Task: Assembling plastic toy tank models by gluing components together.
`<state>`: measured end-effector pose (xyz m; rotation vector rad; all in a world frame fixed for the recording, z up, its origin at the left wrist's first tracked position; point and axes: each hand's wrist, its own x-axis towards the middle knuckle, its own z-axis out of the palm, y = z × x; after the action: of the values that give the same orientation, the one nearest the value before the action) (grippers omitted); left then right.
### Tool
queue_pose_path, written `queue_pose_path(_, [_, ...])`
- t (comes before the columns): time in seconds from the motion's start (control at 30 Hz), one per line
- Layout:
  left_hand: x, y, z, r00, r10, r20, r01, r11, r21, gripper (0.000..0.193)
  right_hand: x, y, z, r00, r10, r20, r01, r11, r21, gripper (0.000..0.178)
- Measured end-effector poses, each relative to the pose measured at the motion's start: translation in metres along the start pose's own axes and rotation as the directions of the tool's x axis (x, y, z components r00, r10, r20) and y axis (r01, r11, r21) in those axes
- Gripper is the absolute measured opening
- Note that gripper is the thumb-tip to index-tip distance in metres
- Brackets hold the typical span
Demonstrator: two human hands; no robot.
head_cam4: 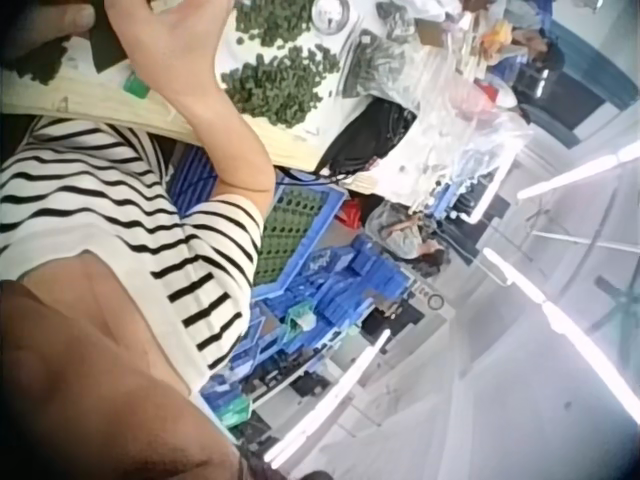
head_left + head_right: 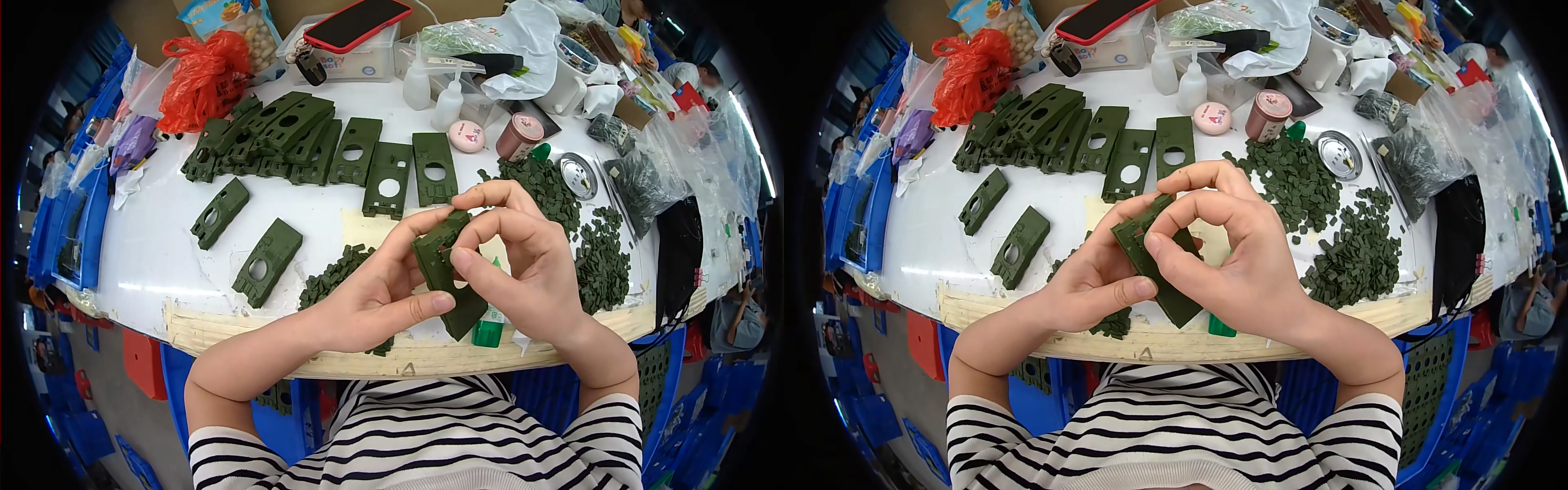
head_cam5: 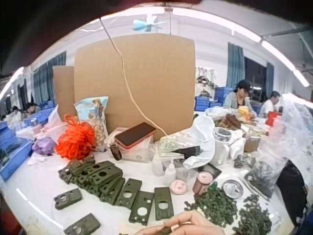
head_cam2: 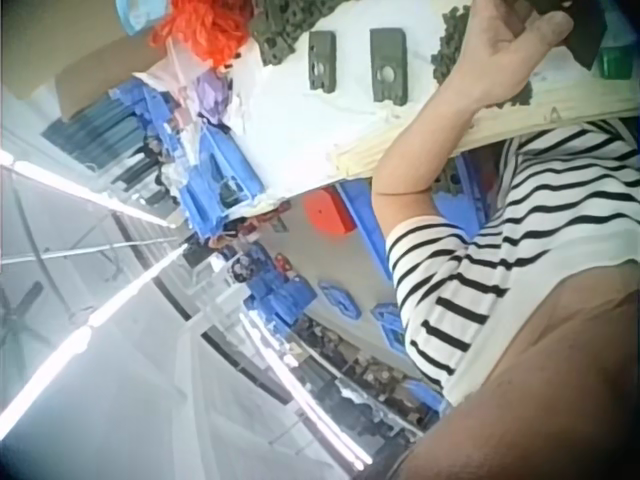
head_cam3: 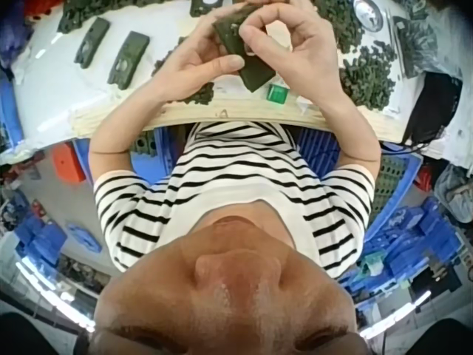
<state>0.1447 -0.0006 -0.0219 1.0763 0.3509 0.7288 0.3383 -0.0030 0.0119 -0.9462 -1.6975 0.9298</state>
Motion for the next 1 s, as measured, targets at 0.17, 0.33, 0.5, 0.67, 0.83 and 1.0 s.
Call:
queue_pose_path(0.17, [-0.001,-0.0025,-0.0009,1.0,0.001,-0.015,-0.001,1.0,0.008,0.073,-0.001,-0.0008,0.0031,0.999,0.052,-0.013,-0.052,0.997,0.057,0.008])
queue_pose_path(0.33, [0.0001,-0.003,-0.0007,1.0,0.009,-0.009,-0.009,1.0,0.01,0.074,-0.0013,0.0,0.0022,1.0,0.027,0.007,-0.027,0.999,0.024,0.007])
queue_pose_path(0.5, [0.0005,-0.0034,-0.0006,1.0,0.018,-0.009,-0.018,1.0,0.019,0.073,-0.0013,-0.0022,0.0002,0.999,0.02,0.044,-0.018,0.999,-0.031,0.004])
queue_pose_path(0.67, [0.0004,-0.0041,-0.0003,0.999,0.042,-0.01,-0.041,0.998,0.039,0.072,-0.0013,-0.0019,0.0012,1.0,-0.001,0.029,0.003,0.998,-0.07,0.005])
queue_pose_path(0.83, [0.0015,-0.0035,-0.0018,0.999,0.052,0.002,-0.052,0.995,0.08,0.072,-0.0011,-0.0001,0.0008,0.999,-0.033,0.026,0.035,0.994,-0.101,0.006])
queue_pose_path(1.0, [0.0013,-0.0039,-0.0013,0.999,0.052,0.0,-0.051,0.996,0.067,0.072,-0.0004,-0.0003,-0.0002,0.998,-0.039,0.039,0.043,0.994,-0.098,0.006])
